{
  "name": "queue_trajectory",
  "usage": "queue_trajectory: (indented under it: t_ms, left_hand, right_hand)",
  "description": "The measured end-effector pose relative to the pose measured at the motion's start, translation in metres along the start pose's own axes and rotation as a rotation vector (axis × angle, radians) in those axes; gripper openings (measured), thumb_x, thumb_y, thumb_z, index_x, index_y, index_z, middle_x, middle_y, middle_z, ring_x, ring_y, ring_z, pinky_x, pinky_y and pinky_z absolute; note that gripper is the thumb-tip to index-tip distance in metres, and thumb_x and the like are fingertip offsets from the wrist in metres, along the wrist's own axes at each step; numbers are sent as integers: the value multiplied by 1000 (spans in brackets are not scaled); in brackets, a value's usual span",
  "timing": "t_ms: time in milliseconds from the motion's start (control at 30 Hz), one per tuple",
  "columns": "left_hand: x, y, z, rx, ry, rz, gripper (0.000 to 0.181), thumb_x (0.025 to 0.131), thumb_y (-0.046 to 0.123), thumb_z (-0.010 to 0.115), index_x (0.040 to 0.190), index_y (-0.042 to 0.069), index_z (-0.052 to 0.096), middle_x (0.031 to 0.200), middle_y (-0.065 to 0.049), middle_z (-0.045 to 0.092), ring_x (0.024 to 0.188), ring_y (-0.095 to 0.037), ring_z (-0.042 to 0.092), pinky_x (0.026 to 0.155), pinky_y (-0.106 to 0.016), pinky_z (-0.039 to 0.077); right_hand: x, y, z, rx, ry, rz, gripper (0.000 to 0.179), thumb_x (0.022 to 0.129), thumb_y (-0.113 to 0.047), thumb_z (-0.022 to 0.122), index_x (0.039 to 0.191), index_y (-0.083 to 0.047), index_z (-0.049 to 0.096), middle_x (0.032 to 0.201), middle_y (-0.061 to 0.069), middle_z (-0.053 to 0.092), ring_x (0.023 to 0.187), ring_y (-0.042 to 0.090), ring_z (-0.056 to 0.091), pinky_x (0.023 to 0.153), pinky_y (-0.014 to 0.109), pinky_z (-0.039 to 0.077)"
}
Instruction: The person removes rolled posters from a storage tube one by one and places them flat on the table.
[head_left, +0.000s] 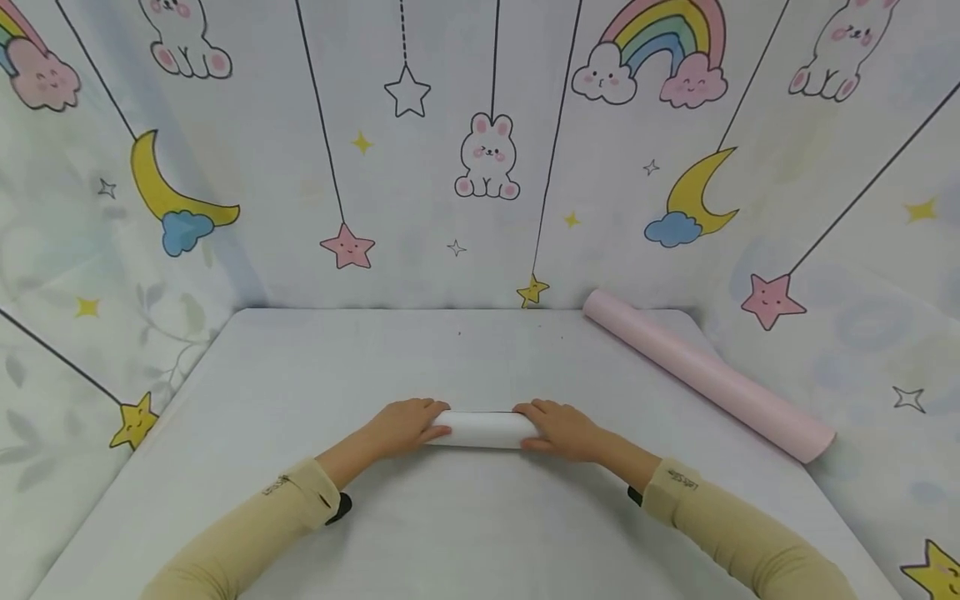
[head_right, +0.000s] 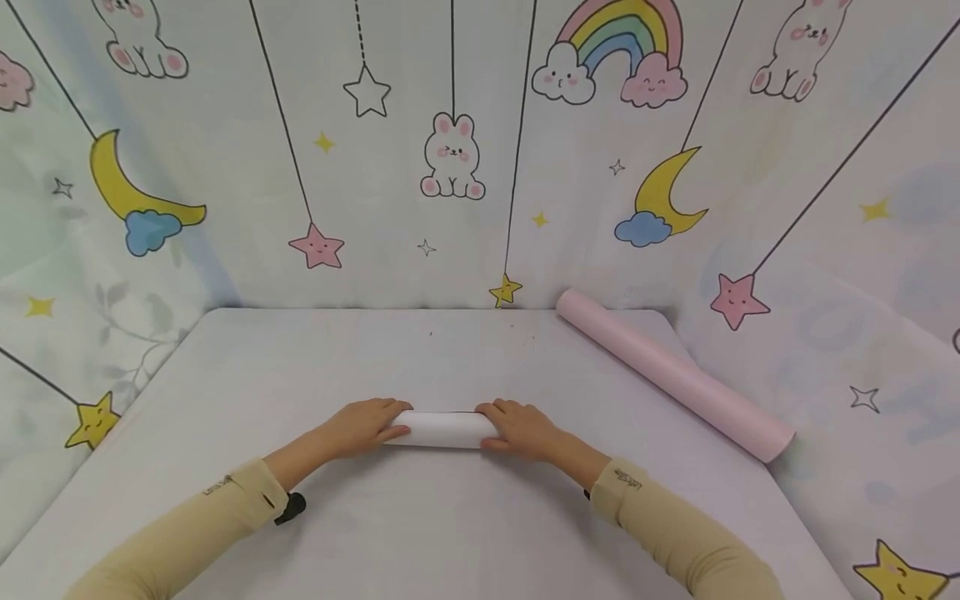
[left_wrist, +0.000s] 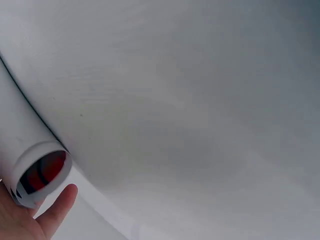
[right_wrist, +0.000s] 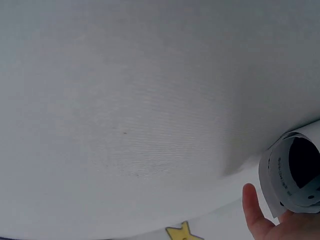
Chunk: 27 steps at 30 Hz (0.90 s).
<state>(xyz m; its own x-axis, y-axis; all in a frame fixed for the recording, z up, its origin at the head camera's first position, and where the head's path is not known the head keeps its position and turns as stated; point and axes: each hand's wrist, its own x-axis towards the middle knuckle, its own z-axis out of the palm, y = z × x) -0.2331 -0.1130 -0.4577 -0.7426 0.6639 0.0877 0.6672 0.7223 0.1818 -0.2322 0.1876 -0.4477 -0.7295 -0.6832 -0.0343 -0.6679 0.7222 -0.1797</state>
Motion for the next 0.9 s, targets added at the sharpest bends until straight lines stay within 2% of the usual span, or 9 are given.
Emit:
queue_trajectory:
  t_ms: [200, 333, 567, 733, 900]
  left_hand:
    - [-3, -2, 0, -24, 5, -12, 43, 97, 36, 42, 125, 5, 50, 108, -9, 59, 98, -24, 58, 80, -39, 46]
    - [-4, 0, 1, -25, -23, -29, 44, 98, 35, 38, 129, 5, 48, 111, -10, 58, 101, -25, 56, 82, -39, 45]
    - [-13, 6, -3, -60, -67, -59, 41, 100, 26, 35, 133, 6, 46, 118, -13, 56, 108, -28, 54, 87, -42, 43]
    - [-16, 18, -9, -74, -95, -119, 39, 99, 23, 35, 132, 6, 48, 121, -15, 56, 112, -30, 52, 88, -43, 43]
    - [-19, 34, -13, -45, -128, -162, 38, 98, 22, 38, 129, 3, 50, 118, -15, 57, 107, -29, 56, 80, -42, 47]
  right_hand:
    - [-3, 2, -3, -4, 2, -13, 53, 90, -43, 54, 131, -13, 42, 114, 3, 52, 97, 19, 51, 73, 40, 43]
    - [-2, 1, -3, -29, 2, -18, 54, 90, -44, 53, 132, -12, 43, 118, 5, 53, 102, 21, 50, 78, 44, 42]
    - [0, 0, -4, -177, 49, -41, 52, 88, -47, 55, 127, -14, 49, 118, 3, 54, 109, 24, 46, 83, 54, 33]
    - [6, 1, -8, -256, 109, -36, 51, 82, -46, 62, 123, -16, 56, 115, 4, 46, 102, 24, 40, 78, 50, 29]
    - [14, 3, -11, -316, 147, -28, 54, 79, -46, 66, 124, -17, 59, 107, 4, 41, 88, 21, 35, 70, 43, 26]
